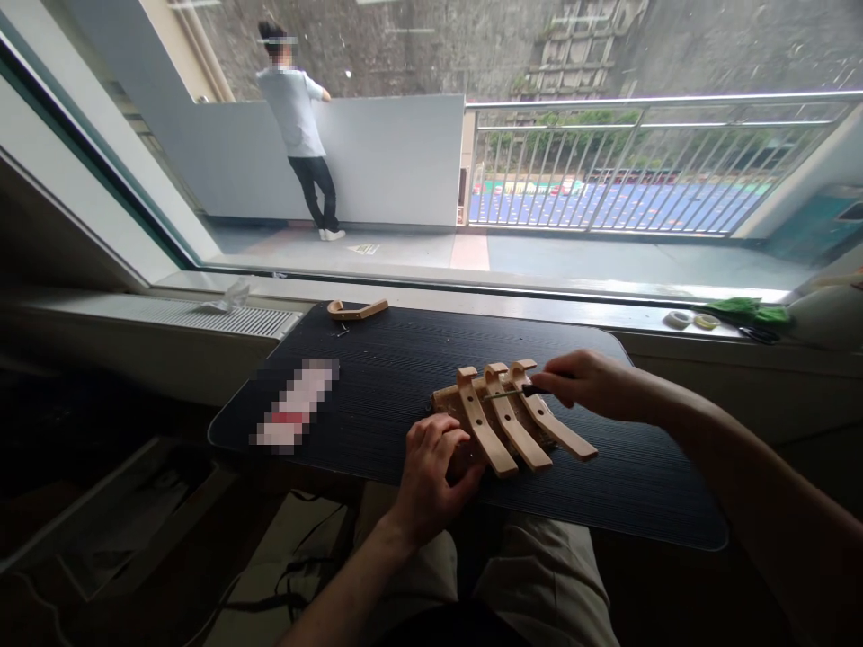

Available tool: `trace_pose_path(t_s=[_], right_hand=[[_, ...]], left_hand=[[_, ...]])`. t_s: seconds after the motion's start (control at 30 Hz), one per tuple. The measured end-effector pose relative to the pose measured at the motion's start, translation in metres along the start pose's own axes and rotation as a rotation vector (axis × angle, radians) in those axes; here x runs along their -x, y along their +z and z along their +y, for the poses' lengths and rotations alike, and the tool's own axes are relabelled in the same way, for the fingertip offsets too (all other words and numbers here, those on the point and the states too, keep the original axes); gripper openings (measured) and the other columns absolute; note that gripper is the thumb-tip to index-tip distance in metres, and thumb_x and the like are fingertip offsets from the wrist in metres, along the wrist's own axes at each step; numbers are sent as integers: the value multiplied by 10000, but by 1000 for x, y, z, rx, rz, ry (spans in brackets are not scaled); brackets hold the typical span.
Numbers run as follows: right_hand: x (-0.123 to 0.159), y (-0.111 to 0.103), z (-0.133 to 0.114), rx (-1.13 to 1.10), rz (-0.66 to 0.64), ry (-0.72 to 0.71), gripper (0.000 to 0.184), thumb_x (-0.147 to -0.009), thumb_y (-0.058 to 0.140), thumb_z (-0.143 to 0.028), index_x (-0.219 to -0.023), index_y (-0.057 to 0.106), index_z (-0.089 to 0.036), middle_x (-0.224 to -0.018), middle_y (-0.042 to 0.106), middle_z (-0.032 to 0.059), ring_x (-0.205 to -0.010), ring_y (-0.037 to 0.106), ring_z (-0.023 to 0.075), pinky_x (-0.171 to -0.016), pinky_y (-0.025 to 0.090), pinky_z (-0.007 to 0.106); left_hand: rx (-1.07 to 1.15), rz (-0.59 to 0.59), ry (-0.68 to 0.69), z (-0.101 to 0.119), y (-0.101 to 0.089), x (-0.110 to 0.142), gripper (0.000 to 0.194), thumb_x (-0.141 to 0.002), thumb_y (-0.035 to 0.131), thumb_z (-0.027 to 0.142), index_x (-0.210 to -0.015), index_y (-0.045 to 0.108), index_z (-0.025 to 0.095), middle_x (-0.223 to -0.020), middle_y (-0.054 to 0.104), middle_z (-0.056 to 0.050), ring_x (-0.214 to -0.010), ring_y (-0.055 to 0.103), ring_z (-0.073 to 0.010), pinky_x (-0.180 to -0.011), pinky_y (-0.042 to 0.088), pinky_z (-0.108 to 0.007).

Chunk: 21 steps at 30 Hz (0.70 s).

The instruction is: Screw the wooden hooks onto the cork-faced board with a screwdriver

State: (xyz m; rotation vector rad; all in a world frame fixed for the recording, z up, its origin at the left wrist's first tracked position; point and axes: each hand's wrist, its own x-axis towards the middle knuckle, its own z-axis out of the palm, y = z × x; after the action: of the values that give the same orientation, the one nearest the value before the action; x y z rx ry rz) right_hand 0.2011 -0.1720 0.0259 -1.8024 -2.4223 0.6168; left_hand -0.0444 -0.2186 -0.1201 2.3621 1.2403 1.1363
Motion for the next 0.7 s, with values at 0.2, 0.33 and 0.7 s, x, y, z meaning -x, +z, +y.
trace_pose_path(t_s=[0.2, 0.33, 0.7], right_hand=[[56, 44, 42, -692, 258, 111, 393, -814, 506, -560, -717, 590, -189, -617, 540, -2, -550, 496, 125, -524, 437, 237], [81, 85, 45, -846, 564, 339, 326, -739, 624, -525, -800, 602, -206, -521, 501, -38, -471, 452, 125, -449, 400, 239], [105, 132, -4, -759, 646, 224, 312, -763, 605, -406, -1000, 700, -226, -954, 729, 38, -893, 673, 228, -769, 534, 283]], left_hand=[[-118, -18, -115, -17, -2, -19, 567, -805, 585, 382, -1289, 404, 149, -1358, 451, -159, -1269, 407, -292, -1042, 329, -472], [-211, -124, -214, 0, -1, -30, 573, -789, 589, 418, -1290, 435, 188, -1190, 561, -111, -1111, 521, -291, -943, 403, -467], [-70, -435, -192, 9, -14, -13, 826, -692, 669, 569, -1366, 380, 190, -1193, 504, -109, -1106, 478, -285, -949, 405, -438]])
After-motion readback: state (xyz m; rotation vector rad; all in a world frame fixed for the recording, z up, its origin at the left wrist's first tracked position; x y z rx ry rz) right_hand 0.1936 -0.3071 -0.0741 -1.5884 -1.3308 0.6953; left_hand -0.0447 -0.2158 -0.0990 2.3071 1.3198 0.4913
